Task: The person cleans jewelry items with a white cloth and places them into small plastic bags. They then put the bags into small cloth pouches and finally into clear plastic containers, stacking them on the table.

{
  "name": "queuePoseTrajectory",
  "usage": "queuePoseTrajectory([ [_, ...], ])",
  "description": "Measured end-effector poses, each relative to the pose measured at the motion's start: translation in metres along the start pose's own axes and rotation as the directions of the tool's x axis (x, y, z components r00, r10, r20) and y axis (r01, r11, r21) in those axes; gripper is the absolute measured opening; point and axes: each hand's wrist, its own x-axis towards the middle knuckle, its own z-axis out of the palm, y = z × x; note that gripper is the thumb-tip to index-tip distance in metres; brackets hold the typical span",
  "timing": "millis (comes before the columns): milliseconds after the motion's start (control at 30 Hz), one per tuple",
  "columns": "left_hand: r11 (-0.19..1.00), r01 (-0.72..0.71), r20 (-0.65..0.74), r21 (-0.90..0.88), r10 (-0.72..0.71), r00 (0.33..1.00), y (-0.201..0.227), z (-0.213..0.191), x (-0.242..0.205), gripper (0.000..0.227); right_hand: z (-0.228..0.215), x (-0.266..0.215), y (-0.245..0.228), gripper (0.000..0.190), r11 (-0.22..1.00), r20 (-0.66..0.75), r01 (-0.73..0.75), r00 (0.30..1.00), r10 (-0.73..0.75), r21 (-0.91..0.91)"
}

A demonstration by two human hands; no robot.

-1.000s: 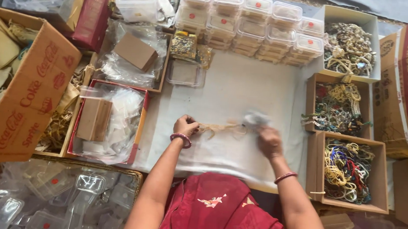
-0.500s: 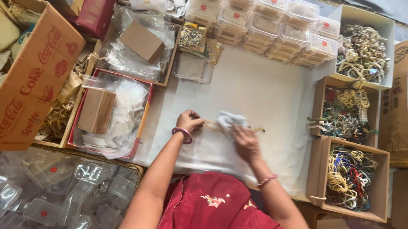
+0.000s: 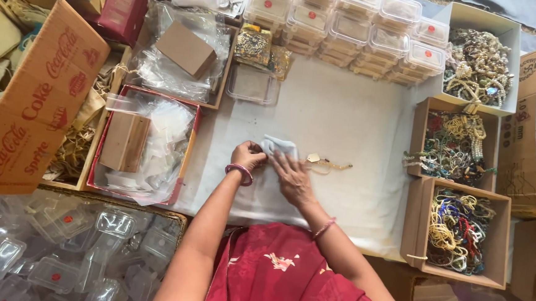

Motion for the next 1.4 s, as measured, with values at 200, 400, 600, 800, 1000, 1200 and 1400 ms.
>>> queuePoseTrajectory([
  [200,0.964,-0.014,-0.087,0.264,0.038,0.995,0.018,0.003,-0.017,0.026,0.000,-0.078,0.092,0.052,0.988,0.059,-0.084,0.994,0.092,-0.131],
  [400,0.966,-0.013,-0.083,0.259,0.036,0.996,0.017,0.003,-0.014,0.029,0.006,-0.044,0.082,0.039,0.891,-0.262,-0.451,0.856,0.445,0.040],
  [600,0.969,-0.044,-0.065,0.243,0.061,0.996,0.007,0.002,-0.008,0.028,-0.001,-0.007,0.007,0.051,0.985,0.006,0.016,1.000,-0.017,0.174],
  [800,0.968,-0.033,-0.068,0.249,0.052,0.996,0.017,0.003,-0.020,0.027,-0.002,-0.079,0.092,0.060,0.987,0.034,-0.139,0.989,0.142,-0.075],
  [1000,0.958,-0.065,-0.070,0.280,0.087,0.994,0.015,0.004,-0.018,0.030,0.001,-0.056,0.098,0.042,0.855,-0.187,-0.516,0.836,0.515,0.050],
  [1200,0.865,-0.225,-0.097,0.449,0.298,0.950,-0.013,-0.003,0.013,0.032,-0.002,-0.003,0.013,0.055,0.995,0.206,-0.021,0.978,0.040,-0.093],
  [1400,0.957,-0.094,-0.056,0.275,0.113,0.992,-0.001,0.003,-0.014,0.025,-0.004,-0.089,0.092,0.059,0.989,0.142,-0.110,0.982,0.123,-0.097],
])
